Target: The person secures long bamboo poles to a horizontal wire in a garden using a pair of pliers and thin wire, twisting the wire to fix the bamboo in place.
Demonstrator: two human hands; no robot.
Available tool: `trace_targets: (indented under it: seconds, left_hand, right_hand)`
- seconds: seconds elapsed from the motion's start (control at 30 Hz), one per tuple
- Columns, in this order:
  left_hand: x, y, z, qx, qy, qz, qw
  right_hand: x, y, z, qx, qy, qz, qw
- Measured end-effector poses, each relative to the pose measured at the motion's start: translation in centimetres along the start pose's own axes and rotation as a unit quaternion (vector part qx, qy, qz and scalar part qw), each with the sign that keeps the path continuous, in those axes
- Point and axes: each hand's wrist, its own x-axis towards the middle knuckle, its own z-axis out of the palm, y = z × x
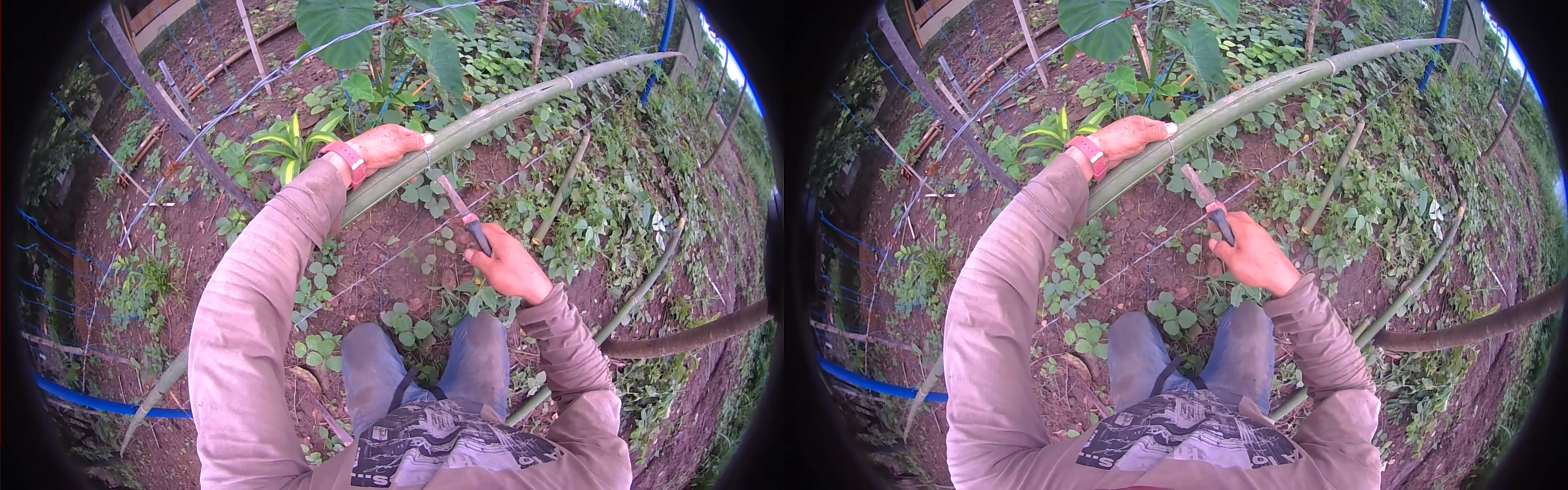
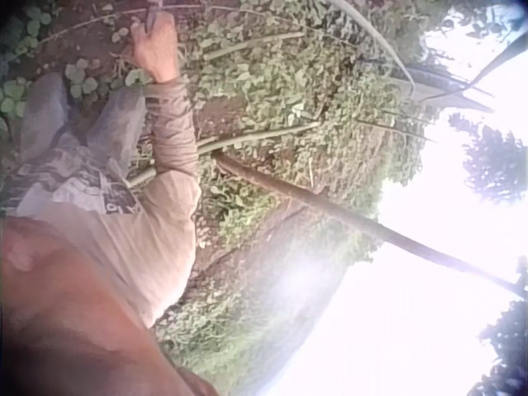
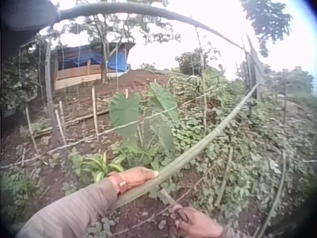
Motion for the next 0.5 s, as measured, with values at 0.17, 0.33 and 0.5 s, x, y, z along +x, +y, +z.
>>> trace_targets:
  seconds: [0.17,0.33,0.5]
  left_hand:
    - [-0.1,0.2,0.2,-0.007,-0.004,0.000,1.000]
    - [0.0,0.0,0.3,-0.009,-0.004,-0.005,1.000]
    - [-0.3,0.2,0.5,-0.007,0.003,-0.013,1.000]
  right_hand:
    - [0.2,0.8,1.8,-0.418,0.245,-0.058,0.873]
    - [1.4,0.8,2.0,-0.467,0.287,-0.077,0.832]
    - [2.1,0.4,1.5,-0.513,0.299,-0.088,0.800]
